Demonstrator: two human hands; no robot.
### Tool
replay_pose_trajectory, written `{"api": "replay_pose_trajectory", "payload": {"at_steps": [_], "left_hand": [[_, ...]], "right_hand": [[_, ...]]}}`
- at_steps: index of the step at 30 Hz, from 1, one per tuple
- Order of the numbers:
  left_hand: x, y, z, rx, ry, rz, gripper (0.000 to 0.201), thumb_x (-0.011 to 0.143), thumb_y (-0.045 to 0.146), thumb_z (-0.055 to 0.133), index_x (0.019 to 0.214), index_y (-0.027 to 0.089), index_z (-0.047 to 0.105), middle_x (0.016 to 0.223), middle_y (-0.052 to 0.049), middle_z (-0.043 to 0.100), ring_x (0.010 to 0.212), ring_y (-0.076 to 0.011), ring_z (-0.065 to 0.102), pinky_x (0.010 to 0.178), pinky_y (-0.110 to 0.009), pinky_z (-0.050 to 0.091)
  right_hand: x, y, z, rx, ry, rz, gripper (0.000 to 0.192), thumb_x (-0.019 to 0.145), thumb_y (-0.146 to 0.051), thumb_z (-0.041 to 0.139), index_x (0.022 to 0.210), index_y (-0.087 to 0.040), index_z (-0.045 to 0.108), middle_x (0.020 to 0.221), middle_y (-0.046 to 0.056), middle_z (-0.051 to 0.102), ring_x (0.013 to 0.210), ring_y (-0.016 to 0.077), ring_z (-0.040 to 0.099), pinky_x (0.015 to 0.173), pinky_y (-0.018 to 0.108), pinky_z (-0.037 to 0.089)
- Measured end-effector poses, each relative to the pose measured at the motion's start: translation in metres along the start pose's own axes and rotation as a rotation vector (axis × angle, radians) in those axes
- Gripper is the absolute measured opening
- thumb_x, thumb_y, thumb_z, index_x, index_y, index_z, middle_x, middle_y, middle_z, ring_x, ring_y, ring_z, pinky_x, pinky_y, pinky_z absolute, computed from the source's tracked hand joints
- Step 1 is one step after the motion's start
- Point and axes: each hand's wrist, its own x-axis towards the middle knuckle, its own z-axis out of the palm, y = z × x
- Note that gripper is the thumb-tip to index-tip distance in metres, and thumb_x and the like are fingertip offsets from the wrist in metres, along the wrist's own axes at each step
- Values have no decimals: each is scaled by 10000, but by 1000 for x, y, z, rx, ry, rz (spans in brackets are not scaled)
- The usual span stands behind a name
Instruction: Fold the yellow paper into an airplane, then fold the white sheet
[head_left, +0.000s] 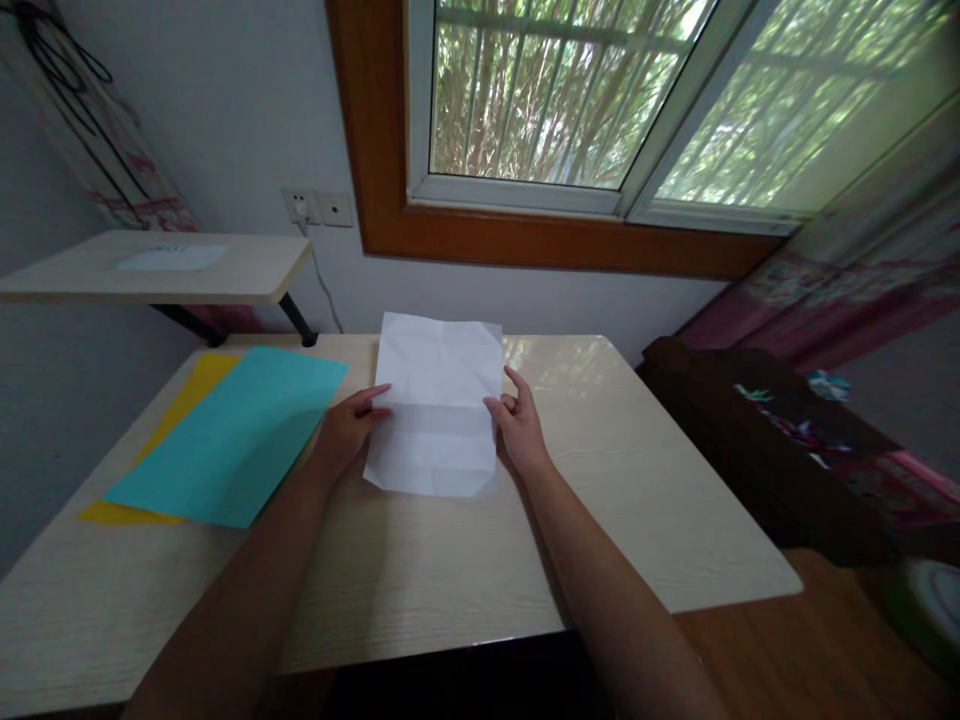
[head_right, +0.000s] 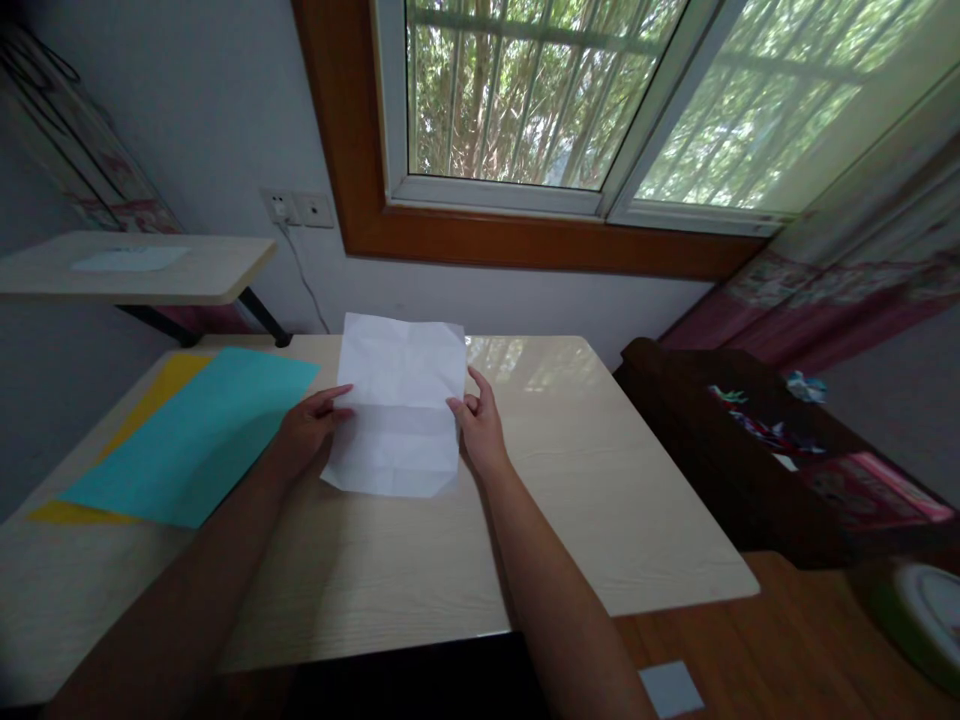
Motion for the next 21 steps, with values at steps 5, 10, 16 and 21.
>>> {"api": "replay_pose_trajectory", "payload": {"at_steps": [5, 10, 16, 21], "left_hand": [[-2, 4, 0, -14, 15, 11, 532, 765, 372, 760, 1273, 218, 719, 909, -28, 735, 848, -210, 652, 804, -312, 518], [-2, 2, 1, -84, -8, -4, 585, 772, 374, 752, 1326, 201, 677, 1008, -55, 758, 924, -222, 676, 826, -312, 517], [-1, 2, 2, -135, -9, 3, 545, 757, 370, 762, 1265, 183, 700, 1080, -76, 755, 984, -242, 686, 855, -322, 518], [-3, 6, 3, -92, -25, -13, 463, 765, 377, 746, 1184, 180, 726, 1005, -64, 756, 938, -244, 687, 837, -330, 523]], "right_hand": [[-1, 0, -3, 7, 27, 8, 820, 795, -394, 761, 1507, -278, 372, 616, -112, 440, 551, 101, 399, 573, 223, 378], [1, 2, -5, 18, 32, -24, 835, 794, -363, 772, 1521, -304, 365, 648, -105, 504, 580, 104, 443, 627, 234, 418], [2, 5, -7, 7, 43, -65, 785, 796, -335, 769, 1495, -309, 412, 660, -100, 506, 607, 107, 454, 664, 238, 429], [2, 4, -6, -17, 61, -94, 675, 797, -345, 769, 1417, -287, 507, 669, -85, 502, 643, 116, 476, 681, 247, 432]]}}
